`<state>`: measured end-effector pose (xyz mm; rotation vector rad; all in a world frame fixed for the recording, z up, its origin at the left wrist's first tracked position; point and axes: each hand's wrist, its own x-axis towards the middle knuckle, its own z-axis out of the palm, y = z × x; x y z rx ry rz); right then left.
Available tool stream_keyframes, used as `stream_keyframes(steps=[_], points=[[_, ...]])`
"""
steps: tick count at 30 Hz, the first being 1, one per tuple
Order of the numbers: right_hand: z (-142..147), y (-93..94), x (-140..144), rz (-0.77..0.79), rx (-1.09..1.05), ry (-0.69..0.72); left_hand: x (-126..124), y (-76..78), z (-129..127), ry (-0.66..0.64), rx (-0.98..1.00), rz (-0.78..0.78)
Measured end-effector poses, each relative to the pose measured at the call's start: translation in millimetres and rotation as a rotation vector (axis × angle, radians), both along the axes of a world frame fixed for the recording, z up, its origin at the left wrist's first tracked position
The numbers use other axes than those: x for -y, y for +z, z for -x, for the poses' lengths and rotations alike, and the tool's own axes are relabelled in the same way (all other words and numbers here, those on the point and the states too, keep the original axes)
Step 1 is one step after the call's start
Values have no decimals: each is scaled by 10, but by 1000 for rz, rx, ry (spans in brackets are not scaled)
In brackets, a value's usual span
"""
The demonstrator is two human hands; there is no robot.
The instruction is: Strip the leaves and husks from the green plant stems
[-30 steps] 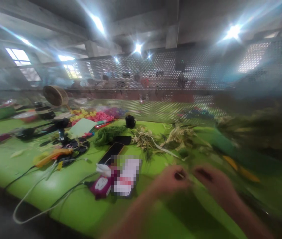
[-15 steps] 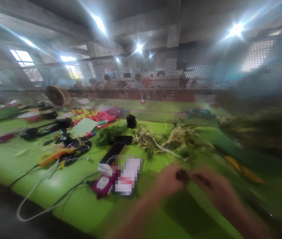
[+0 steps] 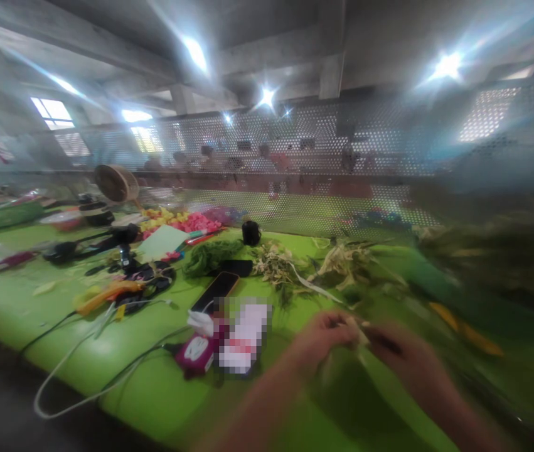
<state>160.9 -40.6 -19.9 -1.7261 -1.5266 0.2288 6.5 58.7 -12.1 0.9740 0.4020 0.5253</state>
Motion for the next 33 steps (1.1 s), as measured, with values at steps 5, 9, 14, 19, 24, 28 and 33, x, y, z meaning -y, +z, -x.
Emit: stream_keyframes(steps=[5, 9, 14, 19, 24, 28, 33], points=[[-92, 16, -44, 3, -76, -16, -21, -27, 21, -11, 2, 92], [-179, 106, -3, -143, -168, -182, -68, -22, 56, 32, -5, 82], [-8, 158, 57, -9, -565, -105, -59, 19, 72, 38, 7, 26], [165, 84, -11, 85, -788, 110, -8, 58, 69, 25, 22, -51], [74, 29, -50, 45, -660, 100, -25, -4, 28, 69, -44, -166], [9, 21, -58, 13, -382, 21, -50, -104, -24, 140, -126, -290], [54, 35, -3, -79, -73, -33, -28, -143, -76, 239, -237, -485]])
